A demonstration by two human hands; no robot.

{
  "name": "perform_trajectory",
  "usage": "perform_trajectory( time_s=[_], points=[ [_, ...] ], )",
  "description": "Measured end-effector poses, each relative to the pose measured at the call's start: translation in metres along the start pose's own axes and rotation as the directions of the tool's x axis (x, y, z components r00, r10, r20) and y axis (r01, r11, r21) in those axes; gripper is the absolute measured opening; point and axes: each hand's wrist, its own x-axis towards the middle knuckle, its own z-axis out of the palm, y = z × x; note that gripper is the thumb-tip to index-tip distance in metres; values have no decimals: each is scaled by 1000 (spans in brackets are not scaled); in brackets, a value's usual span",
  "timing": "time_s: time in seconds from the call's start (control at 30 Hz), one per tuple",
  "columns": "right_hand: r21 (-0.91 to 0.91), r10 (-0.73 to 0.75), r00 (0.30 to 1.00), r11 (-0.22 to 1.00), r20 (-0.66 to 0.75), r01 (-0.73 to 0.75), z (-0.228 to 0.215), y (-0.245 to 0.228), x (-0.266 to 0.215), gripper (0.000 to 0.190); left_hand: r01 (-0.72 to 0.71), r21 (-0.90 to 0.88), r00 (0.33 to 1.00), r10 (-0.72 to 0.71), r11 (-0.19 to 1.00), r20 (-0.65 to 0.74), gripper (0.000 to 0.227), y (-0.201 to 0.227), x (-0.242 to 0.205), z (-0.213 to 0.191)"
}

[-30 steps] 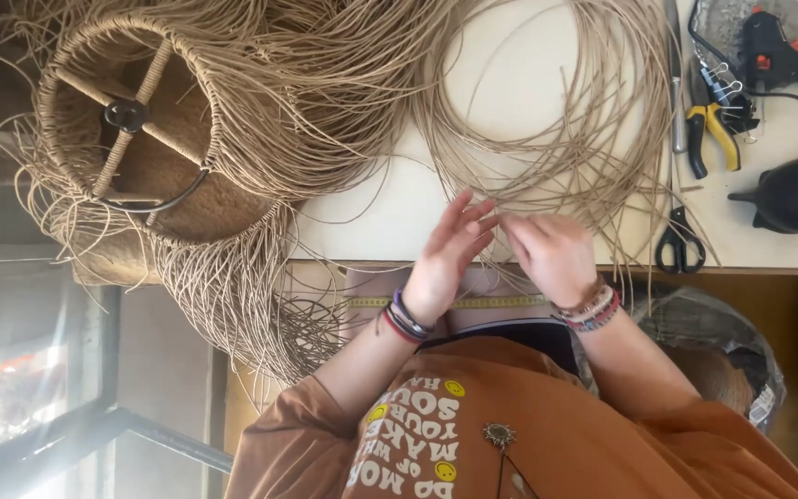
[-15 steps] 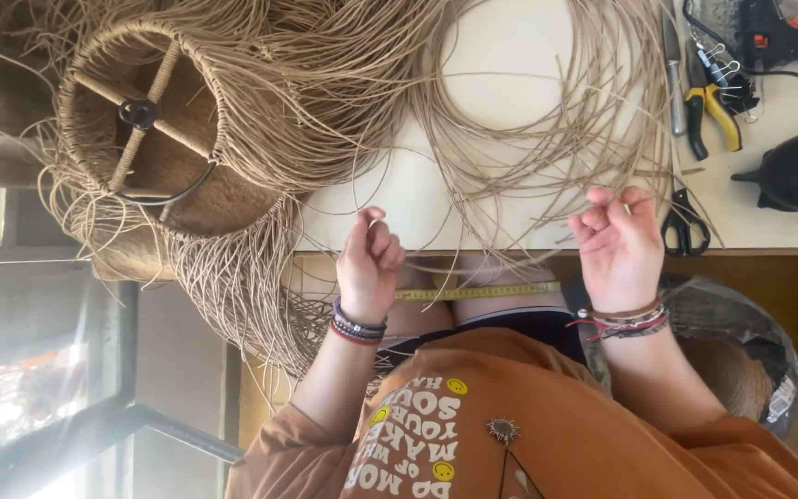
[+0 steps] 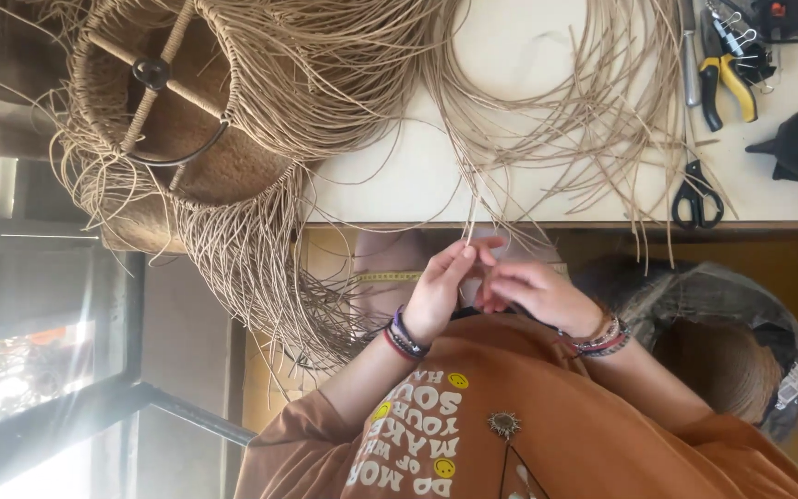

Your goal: Weaving and tying fiber strands onto a wooden frame to create a decorative lampshade.

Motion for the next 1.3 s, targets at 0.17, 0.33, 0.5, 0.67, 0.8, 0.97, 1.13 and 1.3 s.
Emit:
perform_trajectory(
  time_s=[0.17, 0.33, 0.5, 0.67, 0.8, 0.97, 1.13, 1.3],
  points=[
    [-291, 13, 1000, 957, 15, -9, -2, -29, 0, 24, -122, 108, 991, 116, 987, 61, 31, -36, 8, -22],
    [448, 0, 989, 892, 151, -68, -3, -48, 20, 71, -290, 401, 928, 154, 869, 338, 30, -24, -2, -9],
    [549, -28, 999, 836, 41, 1, -12, -30, 50, 51, -271, 437, 926, 108, 858, 361, 28, -8, -10, -11],
    [645, -37, 989, 754, -146, 124, -46, -30, 57, 19, -282, 455, 954, 197, 845, 227, 30, -22, -11, -37],
    [550, -101, 979, 814, -179, 184, -47, -41, 52, 32, -203, 739, 969, 25, 643, 245, 23, -45, -10, -47],
    [461, -225, 962, 844, -156, 272, -24, -65, 25, 29, -108, 886, 929, -271, 451, 251, 25, -23, -8, -45],
    [-422, -283, 958, 862, 56, 279, -5, -33, 5, 33, 31, -59, 950, -12, 998, 312, 74, 21, 6, -28],
    [-571, -263, 964, 785, 45, 241, 12, -38, -2, 27, -132, -391, 990, 138, 911, -13, 38, 48, 17, -40]
  ],
)
